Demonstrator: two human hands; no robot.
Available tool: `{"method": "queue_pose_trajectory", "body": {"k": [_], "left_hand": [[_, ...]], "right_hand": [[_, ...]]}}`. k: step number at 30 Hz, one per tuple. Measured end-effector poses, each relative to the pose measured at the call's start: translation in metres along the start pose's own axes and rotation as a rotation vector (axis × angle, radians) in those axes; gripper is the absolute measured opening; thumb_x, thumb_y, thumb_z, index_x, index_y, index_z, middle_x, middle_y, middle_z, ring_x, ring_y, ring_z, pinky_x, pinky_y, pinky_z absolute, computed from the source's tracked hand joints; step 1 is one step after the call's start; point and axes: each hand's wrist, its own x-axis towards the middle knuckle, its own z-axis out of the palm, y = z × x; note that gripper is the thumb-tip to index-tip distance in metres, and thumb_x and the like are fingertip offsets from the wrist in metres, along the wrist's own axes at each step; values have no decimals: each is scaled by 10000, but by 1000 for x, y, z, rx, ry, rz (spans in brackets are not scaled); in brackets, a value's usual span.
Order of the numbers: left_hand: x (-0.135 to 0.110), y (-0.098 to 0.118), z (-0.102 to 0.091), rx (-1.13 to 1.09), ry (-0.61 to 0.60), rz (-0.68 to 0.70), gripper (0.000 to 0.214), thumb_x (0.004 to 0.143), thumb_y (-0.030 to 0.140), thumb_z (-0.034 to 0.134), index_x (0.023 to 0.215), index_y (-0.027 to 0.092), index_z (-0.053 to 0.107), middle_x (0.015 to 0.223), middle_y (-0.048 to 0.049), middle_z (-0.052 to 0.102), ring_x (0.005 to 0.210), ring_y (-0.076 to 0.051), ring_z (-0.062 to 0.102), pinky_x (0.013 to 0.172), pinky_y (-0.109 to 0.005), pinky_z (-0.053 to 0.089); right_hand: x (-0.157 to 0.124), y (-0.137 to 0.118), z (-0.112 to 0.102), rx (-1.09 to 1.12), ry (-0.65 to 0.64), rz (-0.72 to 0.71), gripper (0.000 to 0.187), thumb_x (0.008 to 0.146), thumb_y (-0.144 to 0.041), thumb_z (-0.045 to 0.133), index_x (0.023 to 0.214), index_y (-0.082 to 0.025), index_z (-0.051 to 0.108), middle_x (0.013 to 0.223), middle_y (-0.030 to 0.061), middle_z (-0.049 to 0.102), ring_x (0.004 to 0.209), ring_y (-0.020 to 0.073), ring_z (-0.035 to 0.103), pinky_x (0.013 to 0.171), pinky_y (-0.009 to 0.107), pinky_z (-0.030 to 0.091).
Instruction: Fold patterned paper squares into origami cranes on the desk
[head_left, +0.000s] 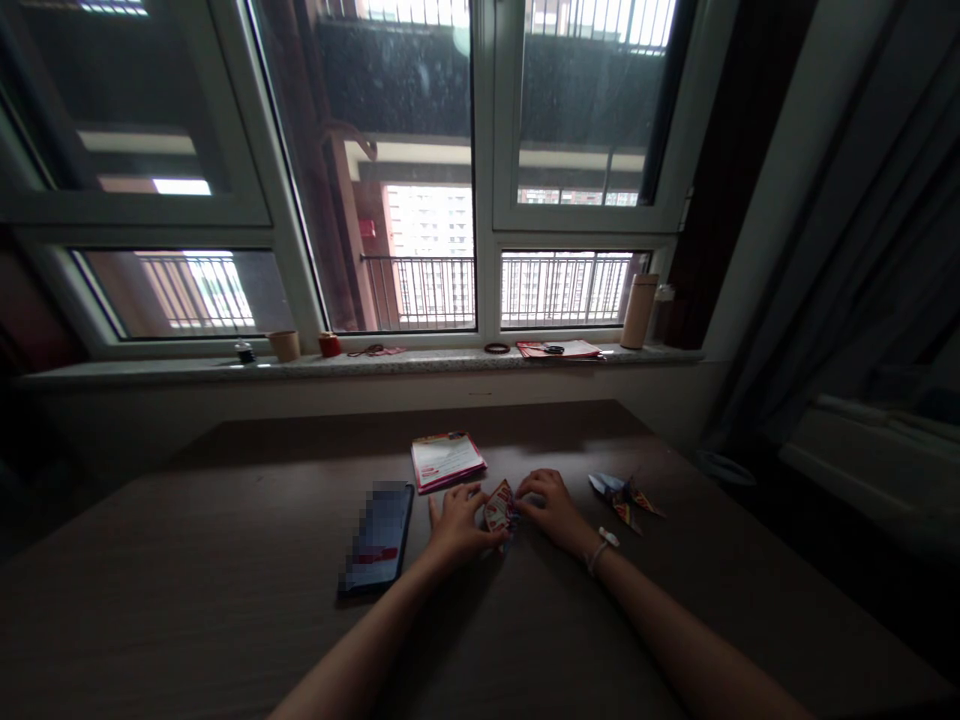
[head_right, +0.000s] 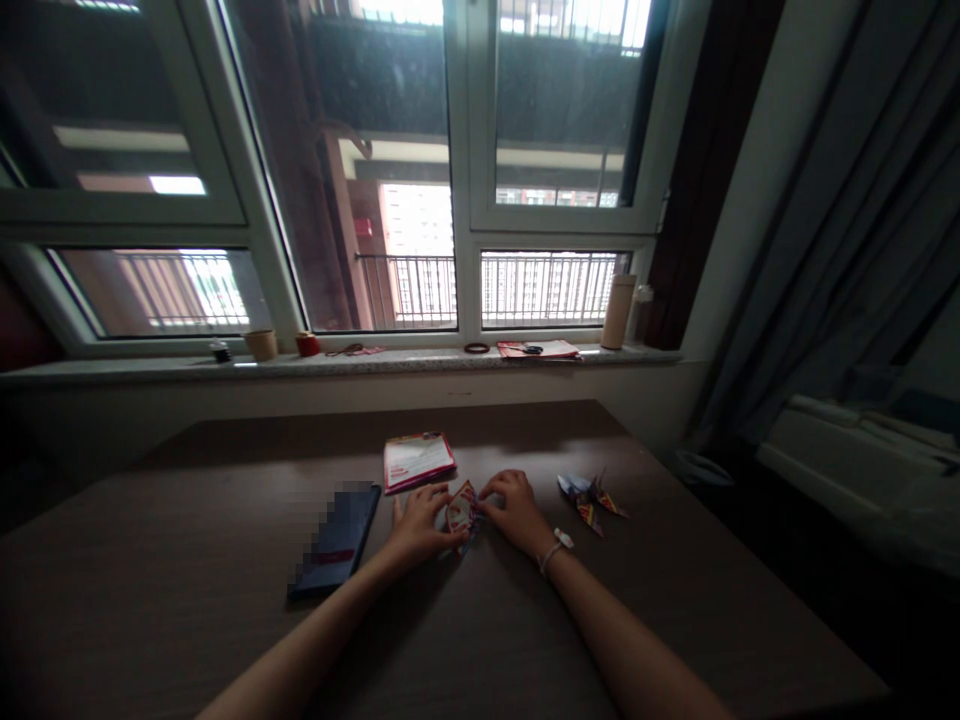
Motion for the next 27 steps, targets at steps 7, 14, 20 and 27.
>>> {"method": "queue_pose_trajectory", "body": {"k": [7,14,20,27], "left_hand": [[-1,0,0,-7,3,14,538,664,557,738,1139,314,670,1487,-69,454,1400,-357,312,1131,-706,9],[-2,2,-1,11,0,8,568,672,553,729,1176,301,655,1489,-76,452,1402,-361,308,1130,-711,35],[-1,1,1,18,8,24,558,656,560,742,1141,293,671,1482,-69,461,1402,-377,306,1123,-726,42],[-1,0,2,16,11,28,558,654,545,754,1151,304,672,1480,-64,464,1405,-375,303,1119,-735,31]], "right_hand": [[1,1,4,-23,11,9,43,810,-225,660,775,-207,675,958,52,651,1097,242,504,972,359,375],[1,1,2,39,17,0,128,832,-315,659,912,-241,726,975,53,645,1074,244,512,974,378,383],[2,-3,2,41,53,-20,101,844,-288,638,791,-220,692,944,50,648,1057,233,511,960,362,383],[2,-6,1,69,84,-4,131,841,-309,647,910,-230,724,976,61,638,1049,239,508,963,377,394]]}}
